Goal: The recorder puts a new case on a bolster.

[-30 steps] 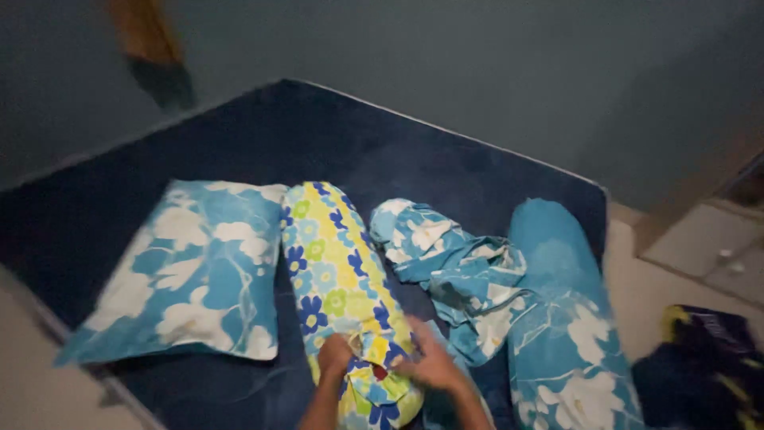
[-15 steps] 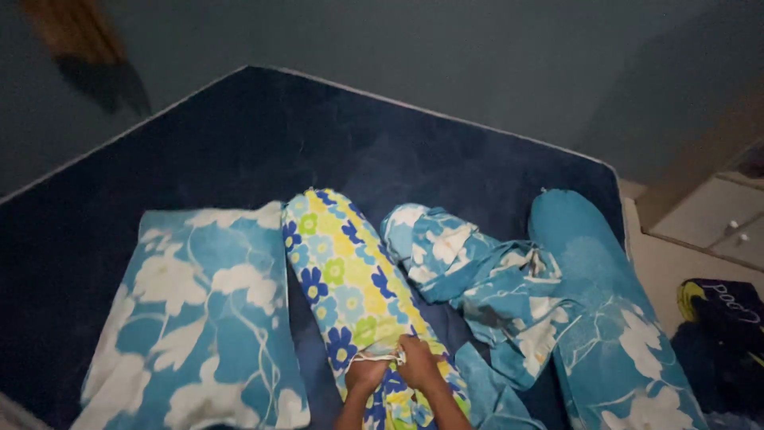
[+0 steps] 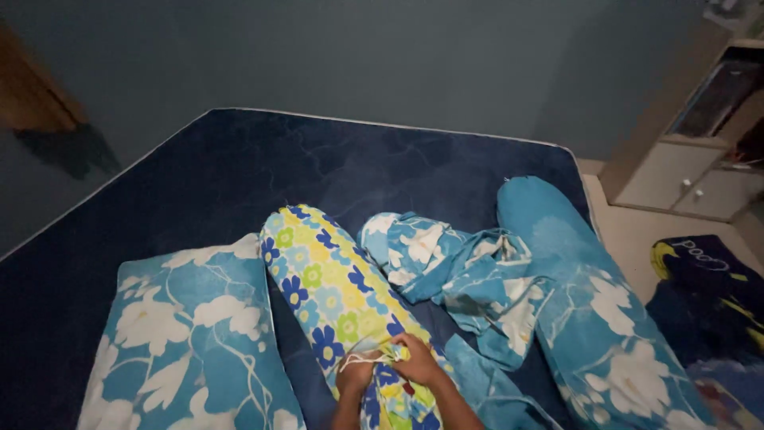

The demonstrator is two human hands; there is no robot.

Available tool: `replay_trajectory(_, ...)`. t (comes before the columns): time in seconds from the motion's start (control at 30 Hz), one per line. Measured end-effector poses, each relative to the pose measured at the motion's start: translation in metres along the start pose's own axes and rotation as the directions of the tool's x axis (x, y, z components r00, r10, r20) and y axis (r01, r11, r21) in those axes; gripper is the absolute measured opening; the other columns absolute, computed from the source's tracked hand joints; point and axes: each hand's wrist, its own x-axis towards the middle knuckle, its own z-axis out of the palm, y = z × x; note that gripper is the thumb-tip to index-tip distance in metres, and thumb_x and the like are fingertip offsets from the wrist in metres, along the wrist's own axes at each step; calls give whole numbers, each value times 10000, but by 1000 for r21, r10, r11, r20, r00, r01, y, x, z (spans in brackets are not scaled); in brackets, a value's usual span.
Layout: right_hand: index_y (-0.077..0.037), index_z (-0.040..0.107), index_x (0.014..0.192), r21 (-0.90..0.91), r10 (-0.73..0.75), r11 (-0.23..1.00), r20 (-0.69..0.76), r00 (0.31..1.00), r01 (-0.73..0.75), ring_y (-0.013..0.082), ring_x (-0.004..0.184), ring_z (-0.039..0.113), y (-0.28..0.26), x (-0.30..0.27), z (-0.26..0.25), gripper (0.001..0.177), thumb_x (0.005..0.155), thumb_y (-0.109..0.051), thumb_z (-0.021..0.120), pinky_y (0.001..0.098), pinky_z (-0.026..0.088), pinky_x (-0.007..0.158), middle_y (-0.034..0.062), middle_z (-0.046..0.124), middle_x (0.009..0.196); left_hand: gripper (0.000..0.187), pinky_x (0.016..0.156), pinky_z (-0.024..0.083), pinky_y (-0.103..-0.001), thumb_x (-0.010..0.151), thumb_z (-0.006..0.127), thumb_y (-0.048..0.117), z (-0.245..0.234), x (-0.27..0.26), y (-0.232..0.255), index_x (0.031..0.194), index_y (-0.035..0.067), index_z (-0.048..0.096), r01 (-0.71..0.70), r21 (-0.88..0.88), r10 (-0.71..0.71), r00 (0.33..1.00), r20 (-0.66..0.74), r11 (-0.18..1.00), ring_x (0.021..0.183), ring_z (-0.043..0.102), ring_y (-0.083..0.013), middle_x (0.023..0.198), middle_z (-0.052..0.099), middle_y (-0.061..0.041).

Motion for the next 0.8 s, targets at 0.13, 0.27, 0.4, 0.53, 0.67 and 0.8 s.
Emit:
replay_trajectory(0.13,-86,607,1278,-3,-123,992,147,981,125,392,1191,552,-16,-41,-43,810,530,-160,908,446,431,977,188,607,1230,696,943,536,-459,760,679,752,13,-14,-24,1087,146,781,82,36,-79,995,-67,996,1112,686,-357,1183,710,-178)
replay_trajectory(0.27,-86,650,1214,-410,122,898,-116,986,-160,424,1097,582,-27,-86,-88,675,615,-266,903,472,494,879,206,643,1189,630,952,533,-474,859,567,684,6,-69,-12,1068,135,795,-26,138,35,998,-61,990,1114,687,-388,1173,734,-175)
replay_trajectory(0.4,-46,729,982,-320,242,895,-242,940,-312,405,912,694,22,-108,-96,325,798,-311,764,490,546,793,208,720,928,544,990,517,-464,819,653,486,26,-95,-19,1198,97,680,-187,2,186,982,35,982,1177,657,-381,1210,712,-201)
replay_trajectory(0.53,-36,759,915,-56,166,978,-373,913,-201,390,816,710,-11,-123,-127,267,851,-288,699,462,546,692,221,729,840,998,1156,360,-396,733,803,229,51,-103,-14,1543,57,245,-402,-328,467,872,149,855,1419,427,-367,1518,436,-223)
replay_trajectory(0.67,6,728,903,131,372,928,-317,873,-348,414,758,673,-56,-146,-163,310,964,-280,624,482,472,639,240,702,736,1015,1145,358,-385,691,820,166,22,-237,65,1549,73,285,-630,-456,705,709,-8,629,1414,425,-364,1514,433,-217)
replay_trajectory(0.8,-49,746,888,72,54,997,-341,938,-31,326,662,704,-113,-173,-217,222,855,-242,641,418,510,595,174,711,723,750,1088,443,-393,693,790,121,21,-284,106,1402,89,546,-739,-160,707,673,-217,654,1274,573,-348,1356,604,-195)
